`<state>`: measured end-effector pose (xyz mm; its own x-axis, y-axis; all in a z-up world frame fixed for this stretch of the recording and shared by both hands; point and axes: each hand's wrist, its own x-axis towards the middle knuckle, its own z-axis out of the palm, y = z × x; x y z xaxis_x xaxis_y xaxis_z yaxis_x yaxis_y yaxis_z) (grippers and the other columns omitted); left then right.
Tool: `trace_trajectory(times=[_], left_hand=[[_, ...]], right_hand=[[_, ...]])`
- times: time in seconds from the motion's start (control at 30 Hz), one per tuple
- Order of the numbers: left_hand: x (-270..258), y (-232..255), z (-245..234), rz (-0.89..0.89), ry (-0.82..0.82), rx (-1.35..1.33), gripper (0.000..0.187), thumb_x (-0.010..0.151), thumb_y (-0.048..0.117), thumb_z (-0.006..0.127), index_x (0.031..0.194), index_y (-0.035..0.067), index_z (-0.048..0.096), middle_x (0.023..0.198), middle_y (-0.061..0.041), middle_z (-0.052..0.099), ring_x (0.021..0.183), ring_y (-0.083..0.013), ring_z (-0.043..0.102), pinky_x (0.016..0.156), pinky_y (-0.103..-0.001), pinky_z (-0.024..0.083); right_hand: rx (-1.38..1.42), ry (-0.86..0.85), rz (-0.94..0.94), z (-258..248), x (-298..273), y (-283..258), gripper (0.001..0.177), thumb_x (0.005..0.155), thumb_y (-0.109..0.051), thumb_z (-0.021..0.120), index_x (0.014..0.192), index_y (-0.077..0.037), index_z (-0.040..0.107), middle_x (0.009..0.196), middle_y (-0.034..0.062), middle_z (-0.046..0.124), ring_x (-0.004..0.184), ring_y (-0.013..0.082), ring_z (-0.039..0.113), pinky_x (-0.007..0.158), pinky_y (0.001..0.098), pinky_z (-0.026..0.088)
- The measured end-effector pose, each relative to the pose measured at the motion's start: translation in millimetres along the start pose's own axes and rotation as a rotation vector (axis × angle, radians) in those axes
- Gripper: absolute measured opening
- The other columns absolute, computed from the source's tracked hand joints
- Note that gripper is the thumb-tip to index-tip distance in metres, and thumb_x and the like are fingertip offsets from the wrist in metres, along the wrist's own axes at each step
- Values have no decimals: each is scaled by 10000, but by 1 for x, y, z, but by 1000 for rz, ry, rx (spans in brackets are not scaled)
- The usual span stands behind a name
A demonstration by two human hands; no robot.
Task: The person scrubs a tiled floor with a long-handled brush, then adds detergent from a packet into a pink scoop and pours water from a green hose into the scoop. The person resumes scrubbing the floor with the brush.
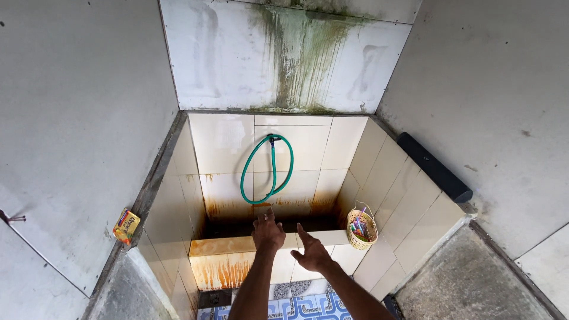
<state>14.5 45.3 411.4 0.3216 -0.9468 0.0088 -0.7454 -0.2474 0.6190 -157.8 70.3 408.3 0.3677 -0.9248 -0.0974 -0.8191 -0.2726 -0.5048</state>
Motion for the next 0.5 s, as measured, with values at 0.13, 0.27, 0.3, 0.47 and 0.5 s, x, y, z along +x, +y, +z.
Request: trace_trajectory(times=[0.13,0.27,0.3,0.47,0.5], left_hand=[[-5,8,-12,14,-17,12,635,978,329,585,1546,188,338,1460,-119,442,1299,-392,452,956,-572,506],[-14,8,-12,-1,-113,82,640,1010,372,522,1593,199,322,1445,-74,439,1354,-303,455,1028,-499,499],[-11,8,-8,4,-108,91,644,1006,379,525,1592,205,324,1430,-72,445,1342,-301,462,1018,-497,504],[-8,14,11,-15,-115,87,659,1010,371,515,1607,215,282,1473,-82,427,1370,-322,444,1037,-507,491],[3,19,15,-24,-132,72,684,1009,374,516,1619,232,243,1503,-91,411,1395,-347,427,1046,-523,481]], right_hand=[[33,3,4,-18,0,-13,986,925,-344,703,1656,-235,51,1677,64,307,1523,273,357,1231,327,321],[2,-8,86,-35,5,-23,894,959,-359,658,1674,-214,141,1641,101,408,1502,331,396,1217,494,426],[14,5,88,-37,11,-20,893,961,-357,650,1676,-214,135,1639,104,411,1504,329,395,1218,488,425],[15,-15,-17,-38,22,-5,906,976,-363,641,1671,-170,92,1608,174,428,1481,390,411,1212,528,421],[-4,-26,-88,-42,31,1,933,978,-382,641,1664,-122,66,1579,229,448,1459,442,427,1210,562,416]])
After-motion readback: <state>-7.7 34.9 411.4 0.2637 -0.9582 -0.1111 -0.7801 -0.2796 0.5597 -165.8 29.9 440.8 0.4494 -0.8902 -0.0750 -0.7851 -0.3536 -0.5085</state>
